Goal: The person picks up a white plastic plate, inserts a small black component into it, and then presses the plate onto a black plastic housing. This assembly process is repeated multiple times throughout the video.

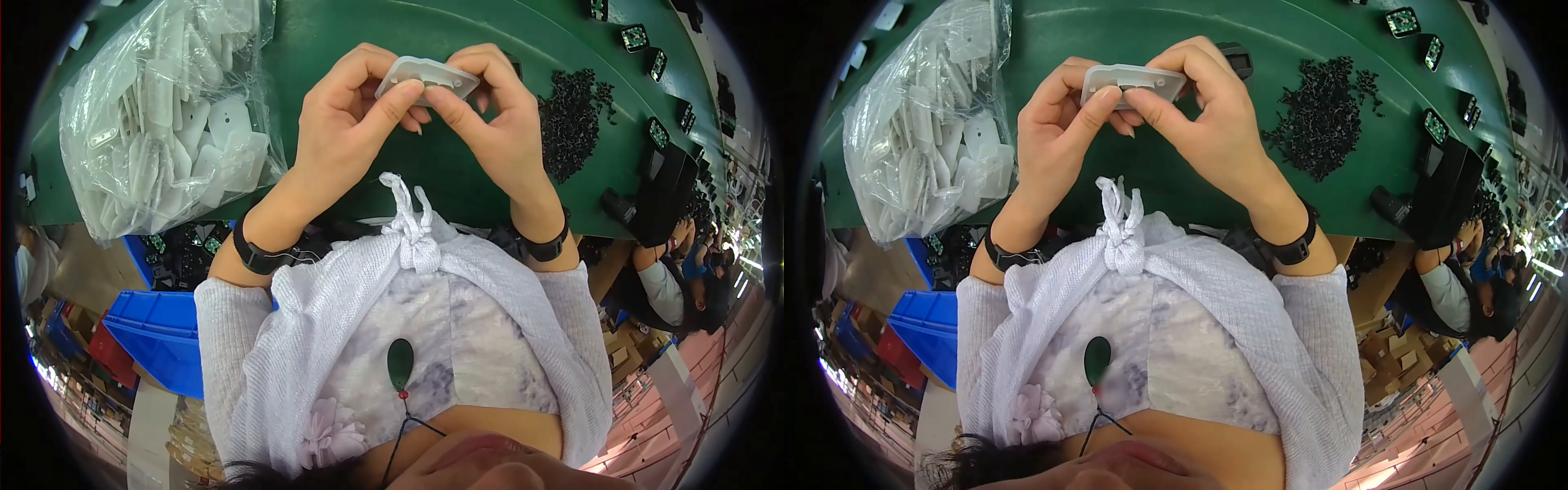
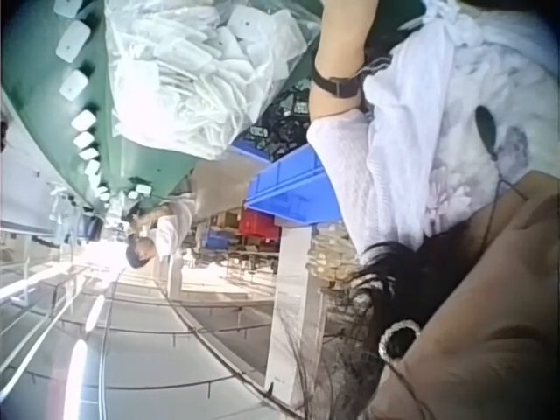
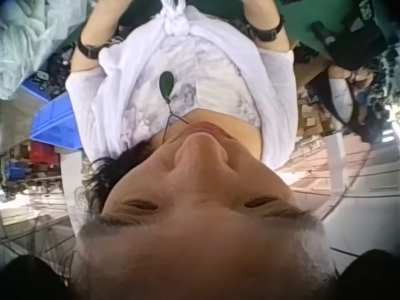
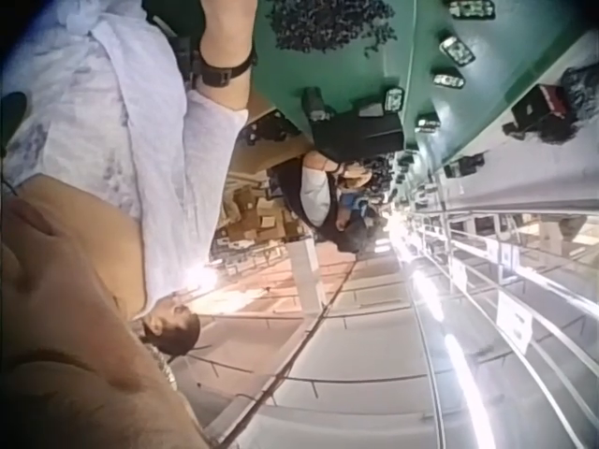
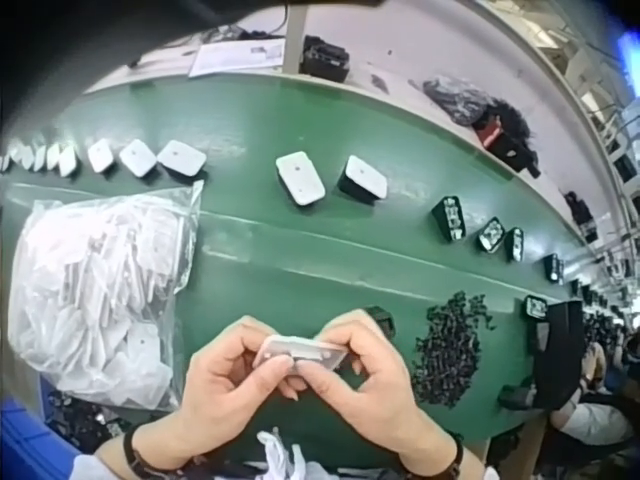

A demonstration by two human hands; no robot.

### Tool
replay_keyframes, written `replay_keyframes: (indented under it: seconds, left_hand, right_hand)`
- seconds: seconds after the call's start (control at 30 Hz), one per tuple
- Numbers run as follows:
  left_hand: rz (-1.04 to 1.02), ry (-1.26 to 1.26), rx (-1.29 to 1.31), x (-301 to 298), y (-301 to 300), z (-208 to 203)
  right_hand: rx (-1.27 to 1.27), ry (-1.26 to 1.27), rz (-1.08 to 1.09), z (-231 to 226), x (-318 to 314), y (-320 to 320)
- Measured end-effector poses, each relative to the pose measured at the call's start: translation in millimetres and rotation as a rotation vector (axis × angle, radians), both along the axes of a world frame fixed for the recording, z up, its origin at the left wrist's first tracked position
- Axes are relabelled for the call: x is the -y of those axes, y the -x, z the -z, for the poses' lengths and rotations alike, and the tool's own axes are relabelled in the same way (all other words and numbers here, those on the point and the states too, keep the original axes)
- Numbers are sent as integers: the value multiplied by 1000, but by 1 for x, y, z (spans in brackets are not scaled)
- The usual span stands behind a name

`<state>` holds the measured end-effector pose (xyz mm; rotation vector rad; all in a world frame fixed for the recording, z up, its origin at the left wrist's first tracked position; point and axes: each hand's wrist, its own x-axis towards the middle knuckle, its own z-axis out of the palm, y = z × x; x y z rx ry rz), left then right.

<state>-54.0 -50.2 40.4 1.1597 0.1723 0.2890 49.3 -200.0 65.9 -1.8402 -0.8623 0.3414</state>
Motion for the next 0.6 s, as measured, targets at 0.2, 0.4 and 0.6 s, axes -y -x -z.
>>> replay_keyframes:
  seconds: [0.2,0.4,0.6]
  left_hand:
    - [63,18,-64,-4,3,1]
    - [-168,-244,-140,-24,-19,7]
    - [-333,-1279,-172,-61,-61,29]
  right_hand:
    - [-245,50,-51,-1,2,3]
    - [-277,-127,-27,5,-2,-31]
    - [1242,403,477,-8,29,-190]
